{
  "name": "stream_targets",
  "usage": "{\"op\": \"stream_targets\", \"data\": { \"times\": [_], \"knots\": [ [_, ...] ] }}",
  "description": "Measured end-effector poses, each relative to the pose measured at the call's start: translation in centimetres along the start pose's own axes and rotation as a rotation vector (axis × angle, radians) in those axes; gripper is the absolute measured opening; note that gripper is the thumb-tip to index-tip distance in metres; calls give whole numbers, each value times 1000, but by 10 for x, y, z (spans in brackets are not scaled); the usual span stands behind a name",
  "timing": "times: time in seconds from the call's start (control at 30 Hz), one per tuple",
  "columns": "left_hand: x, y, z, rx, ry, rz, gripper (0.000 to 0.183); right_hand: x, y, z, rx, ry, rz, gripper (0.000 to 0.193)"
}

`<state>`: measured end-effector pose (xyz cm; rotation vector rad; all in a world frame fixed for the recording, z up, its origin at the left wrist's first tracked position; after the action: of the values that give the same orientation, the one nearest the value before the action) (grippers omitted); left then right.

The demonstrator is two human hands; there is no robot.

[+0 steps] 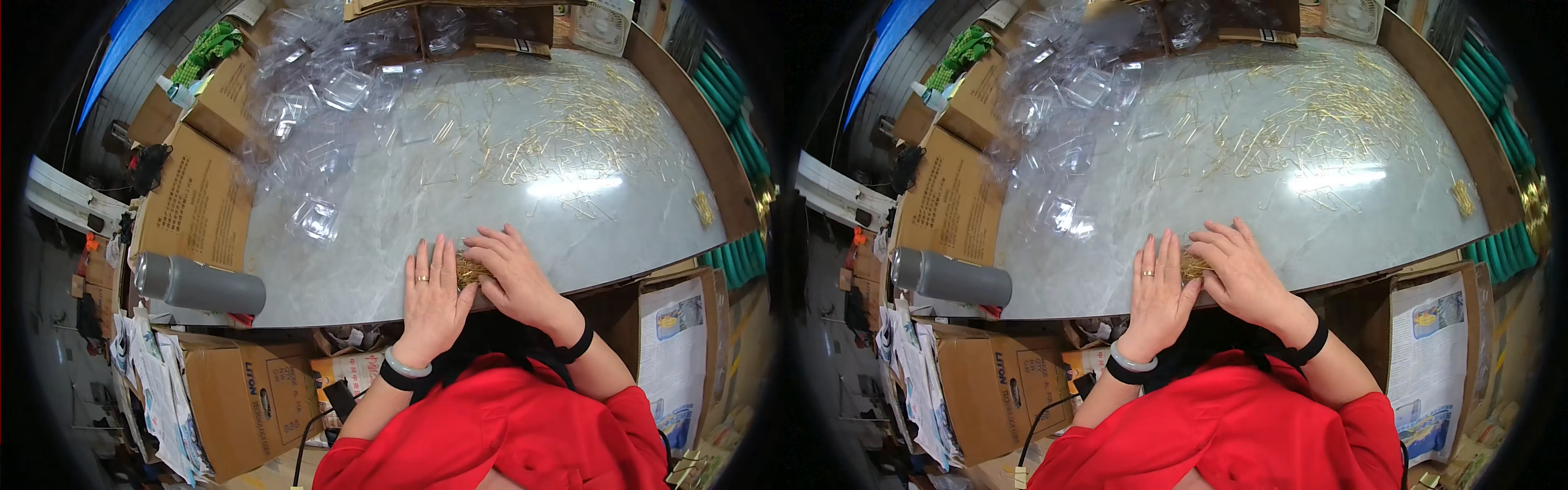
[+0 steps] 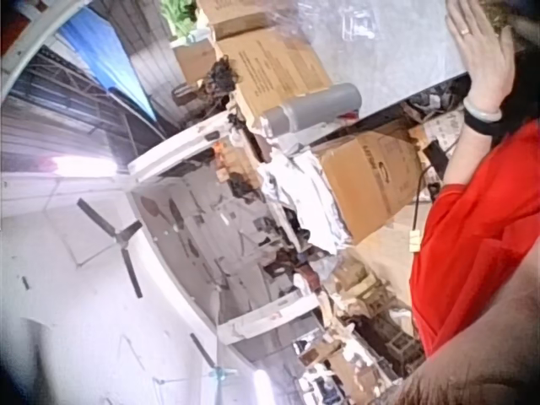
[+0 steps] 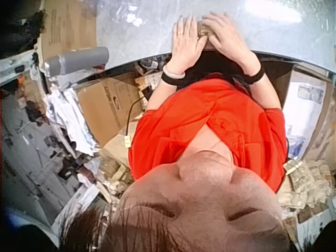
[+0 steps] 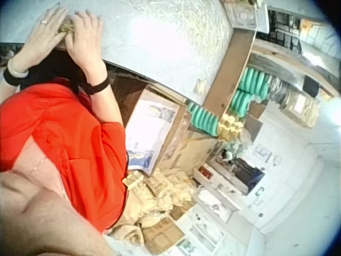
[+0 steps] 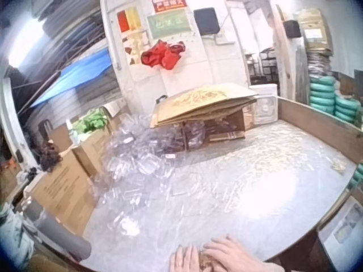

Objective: Sorting small gold-colored metal pins and placing them into plastic trays for packaging.

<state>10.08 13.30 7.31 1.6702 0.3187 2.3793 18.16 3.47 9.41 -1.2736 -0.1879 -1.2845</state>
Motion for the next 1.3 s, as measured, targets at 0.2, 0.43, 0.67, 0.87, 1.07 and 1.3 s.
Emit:
{"op": "stream_targets", "data": {
  "times": [0.2, 0.43, 0.67, 0.87, 1.07, 1.3],
  "knots": [
    [-4, -4, 3, 25, -89, -79, 68, -4, 11, -2, 51, -75, 171, 39],
    [-10, 2, 2, -16, -86, -15, 66, 6, 24, -6, -92, 75, 406, 62],
    [-5, 15, 20, -99, 70, -393, 66, 19, 28, -13, -131, 105, 441, 69],
    [-11, 20, 24, -146, 43, -258, 64, 18, 13, -50, -221, 182, -86, 67],
    [-9, 24, 22, -172, 59, -220, 59, 27, 20, -34, -112, 246, 137, 42],
    [-9, 24, 19, -117, 134, -238, 56, 26, 30, -37, -285, 297, 147, 51]
  ]
}}
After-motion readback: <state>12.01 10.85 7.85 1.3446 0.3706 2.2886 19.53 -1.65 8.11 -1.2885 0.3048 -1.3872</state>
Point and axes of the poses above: each hand's wrist, its own z-axis towards the middle knuckle, its own x-axis out of the back of the hand, y = z × x, the point moved 8 cm from there along z, towards the middle knuckle, and after that the axes turned 4 degrees about -x, right-handed, at the moved point
